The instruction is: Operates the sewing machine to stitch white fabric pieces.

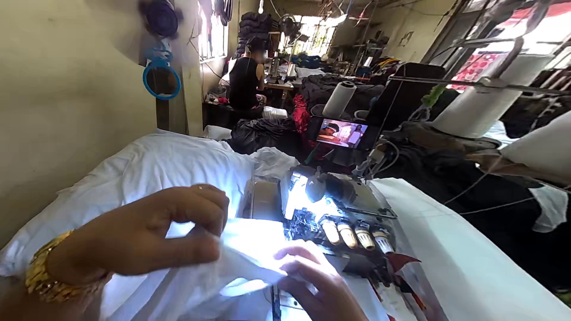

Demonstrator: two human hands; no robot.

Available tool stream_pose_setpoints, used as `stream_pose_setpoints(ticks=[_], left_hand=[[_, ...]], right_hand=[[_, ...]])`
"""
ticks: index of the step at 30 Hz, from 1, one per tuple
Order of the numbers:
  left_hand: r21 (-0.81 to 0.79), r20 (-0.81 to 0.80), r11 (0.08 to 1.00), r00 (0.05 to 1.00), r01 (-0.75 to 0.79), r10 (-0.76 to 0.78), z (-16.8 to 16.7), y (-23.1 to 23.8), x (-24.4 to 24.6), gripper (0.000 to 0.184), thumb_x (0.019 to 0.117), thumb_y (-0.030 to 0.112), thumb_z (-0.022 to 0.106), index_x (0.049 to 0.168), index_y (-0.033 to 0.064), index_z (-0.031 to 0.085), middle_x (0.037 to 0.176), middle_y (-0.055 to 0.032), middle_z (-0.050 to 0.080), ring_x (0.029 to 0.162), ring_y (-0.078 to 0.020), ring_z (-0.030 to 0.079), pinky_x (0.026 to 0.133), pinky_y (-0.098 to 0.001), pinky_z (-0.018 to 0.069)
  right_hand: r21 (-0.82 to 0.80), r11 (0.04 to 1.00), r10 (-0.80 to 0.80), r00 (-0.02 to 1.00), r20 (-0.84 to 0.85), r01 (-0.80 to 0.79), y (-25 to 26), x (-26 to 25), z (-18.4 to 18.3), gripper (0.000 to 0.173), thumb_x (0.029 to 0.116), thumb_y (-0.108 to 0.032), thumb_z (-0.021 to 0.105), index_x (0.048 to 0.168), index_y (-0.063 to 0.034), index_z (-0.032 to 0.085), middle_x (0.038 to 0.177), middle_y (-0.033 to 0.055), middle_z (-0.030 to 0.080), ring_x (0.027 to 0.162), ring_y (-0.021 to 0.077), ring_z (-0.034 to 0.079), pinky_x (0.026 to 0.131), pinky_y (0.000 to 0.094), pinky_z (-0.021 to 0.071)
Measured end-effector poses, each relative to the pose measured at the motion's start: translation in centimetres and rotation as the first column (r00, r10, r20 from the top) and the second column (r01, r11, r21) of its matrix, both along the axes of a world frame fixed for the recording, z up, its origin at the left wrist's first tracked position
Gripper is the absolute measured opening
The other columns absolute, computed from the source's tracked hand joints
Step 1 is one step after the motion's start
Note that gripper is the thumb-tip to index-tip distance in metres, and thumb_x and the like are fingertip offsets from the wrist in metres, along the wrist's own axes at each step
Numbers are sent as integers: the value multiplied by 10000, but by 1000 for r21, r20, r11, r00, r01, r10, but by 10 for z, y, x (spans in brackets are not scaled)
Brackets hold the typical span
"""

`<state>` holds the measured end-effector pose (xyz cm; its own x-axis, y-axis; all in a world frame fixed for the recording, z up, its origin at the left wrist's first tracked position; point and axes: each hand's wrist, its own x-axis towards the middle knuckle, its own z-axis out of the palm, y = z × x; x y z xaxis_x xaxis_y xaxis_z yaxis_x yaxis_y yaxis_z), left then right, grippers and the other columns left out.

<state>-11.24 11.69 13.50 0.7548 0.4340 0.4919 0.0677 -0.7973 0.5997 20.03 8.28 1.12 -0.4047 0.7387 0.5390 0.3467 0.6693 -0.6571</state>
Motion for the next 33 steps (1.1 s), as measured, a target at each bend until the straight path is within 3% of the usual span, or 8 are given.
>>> stream_pose_setpoints(ticks=[4, 9, 11, 14, 18, 22, 26, 33], left_hand=[[285, -271, 926, 906, -248, 326, -21, 36, 1, 268, 950, 458, 576, 782, 276, 679, 874, 164, 587, 950, -2, 557, 920, -320, 441], [-45, -266, 992, 959, -116, 100, -45, 46, 31, 273, 992, 412, 584, 843, 210, 690, 975, 130, 661, 1090, -2, 583, 1113, -379, 399], [-80, -228, 996, 974, -36, 17, -39, 38, 44, 276, 1031, 395, 553, 894, 187, 674, 875, 122, 655, 1016, 33, 624, 1226, -492, 311], [-4, -240, 998, 968, 69, -67, -27, 24, 64, 274, 1045, 306, 527, 867, 139, 651, 757, 85, 594, 825, 22, 612, 1195, -532, 331], [186, -411, 983, 909, 9, 69, -28, 22, 81, 288, 1018, 356, 554, 831, 168, 665, 647, 92, 549, 694, -6, 596, 1168, -562, 356], [248, -500, 969, 854, -16, 143, -49, 37, 92, 329, 976, 450, 611, 795, 188, 690, 616, 87, 562, 670, -53, 603, 1063, -543, 421], [179, -495, 984, 861, -25, 112, -67, 48, 102, 341, 954, 454, 639, 772, 173, 698, 628, 88, 570, 647, -38, 536, 740, -310, 443], [81, -476, 994, 873, -76, 105, -100, 14, 124, 257, 989, 343, 629, 912, 120, 731, 768, -40, 687, 748, -205, 673, 698, -454, 531]], right_hand=[[-216, 975, 55, 998, 26, -48, -40, 31, -25, 179, 980, -97, 658, 920, 60, 721, 924, 168, 713, 915, 211, 670, 865, 351, 541], [-300, 953, 44, 999, 9, -40, -48, 34, -63, 191, 990, -96, 640, 906, 64, 703, 958, 191, 718, 967, 250, 699, 907, 403, 562], [-291, 957, 20, 1000, -3, -20, -41, 31, -61, 177, 985, -91, 646, 899, 47, 714, 948, 167, 715, 949, 210, 688, 891, 352, 555], [-246, 969, 9, 1000, -26, -15, -30, 30, -53, 151, 980, -83, 651, 920, 28, 734, 961, 146, 731, 956, 191, 684, 914, 338, 529], [-220, 975, 9, 999, -43, -18, -24, 30, -55, 158, 988, -101, 651, 925, 9, 746, 975, 133, 742, 966, 175, 688, 916, 334, 528], [-218, 976, -7, 999, -34, 0, -24, 31, -62, 158, 984, -107, 654, 935, 4, 755, 986, 129, 748, 975, 173, 692, 910, 314, 534], [-203, 979, -18, 999, -32, 11, -23, 33, -65, 143, 972, -59, 628, 940, -3, 755, 1007, 115, 749, 990, 166, 685, 916, 311, 528], [18, 994, -109, 994, 26, 108, -10, 38, -81, 157, 980, -102, 627, 1015, -117, 779, 1124, 21, 760, 1014, 109, 684, 903, 255, 538]])
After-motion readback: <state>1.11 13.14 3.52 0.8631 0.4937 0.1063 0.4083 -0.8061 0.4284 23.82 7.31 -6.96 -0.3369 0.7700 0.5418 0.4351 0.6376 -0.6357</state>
